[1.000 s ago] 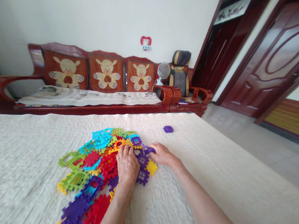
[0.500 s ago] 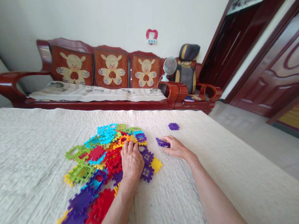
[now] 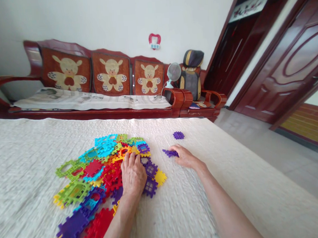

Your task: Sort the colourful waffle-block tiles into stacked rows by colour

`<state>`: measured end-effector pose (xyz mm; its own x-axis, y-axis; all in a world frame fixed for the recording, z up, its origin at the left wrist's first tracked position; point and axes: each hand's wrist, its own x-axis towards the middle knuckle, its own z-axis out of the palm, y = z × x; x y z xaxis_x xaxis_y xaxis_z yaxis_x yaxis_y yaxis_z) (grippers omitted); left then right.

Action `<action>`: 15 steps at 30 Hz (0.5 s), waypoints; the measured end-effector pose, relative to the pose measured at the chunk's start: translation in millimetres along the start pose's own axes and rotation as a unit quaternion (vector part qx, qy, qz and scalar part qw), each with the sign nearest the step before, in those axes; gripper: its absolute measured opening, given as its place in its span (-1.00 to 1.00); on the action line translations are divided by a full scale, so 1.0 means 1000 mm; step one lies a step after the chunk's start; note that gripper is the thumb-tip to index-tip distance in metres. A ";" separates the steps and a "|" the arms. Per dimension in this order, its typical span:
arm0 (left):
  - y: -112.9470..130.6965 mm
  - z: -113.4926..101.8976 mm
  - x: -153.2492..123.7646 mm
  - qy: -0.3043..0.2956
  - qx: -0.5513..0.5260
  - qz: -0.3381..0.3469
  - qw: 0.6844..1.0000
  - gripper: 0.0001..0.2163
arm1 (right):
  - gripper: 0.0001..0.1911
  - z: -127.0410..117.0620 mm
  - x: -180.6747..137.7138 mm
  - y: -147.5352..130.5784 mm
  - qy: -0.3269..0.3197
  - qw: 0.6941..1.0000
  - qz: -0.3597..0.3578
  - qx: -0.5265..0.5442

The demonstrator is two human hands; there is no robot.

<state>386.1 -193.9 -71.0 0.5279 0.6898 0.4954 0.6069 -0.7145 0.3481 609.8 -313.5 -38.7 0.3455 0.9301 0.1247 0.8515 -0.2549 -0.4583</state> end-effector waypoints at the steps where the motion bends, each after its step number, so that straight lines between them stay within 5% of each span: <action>1: 0.000 0.000 0.000 -0.001 0.000 0.001 1.000 -0.63 | -0.42 -0.001 -0.001 0.001 -0.005 1.000 0.003 0.009; 9: 0.001 0.000 0.000 0.002 0.003 -0.002 1.000 -0.64 | -0.67 0.008 -0.001 -0.003 0.025 0.999 -0.035 -0.019; 15: -0.001 0.001 0.000 0.001 0.007 0.001 1.000 -0.63 | -0.67 0.006 0.005 0.009 0.095 0.994 -0.014 -0.046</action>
<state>386.3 -192.8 -72.5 0.5274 0.6884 0.4979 0.6142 -0.7138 0.3364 616.9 -309.1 -48.0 0.3813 0.8729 0.3044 0.8914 -0.2600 -0.3712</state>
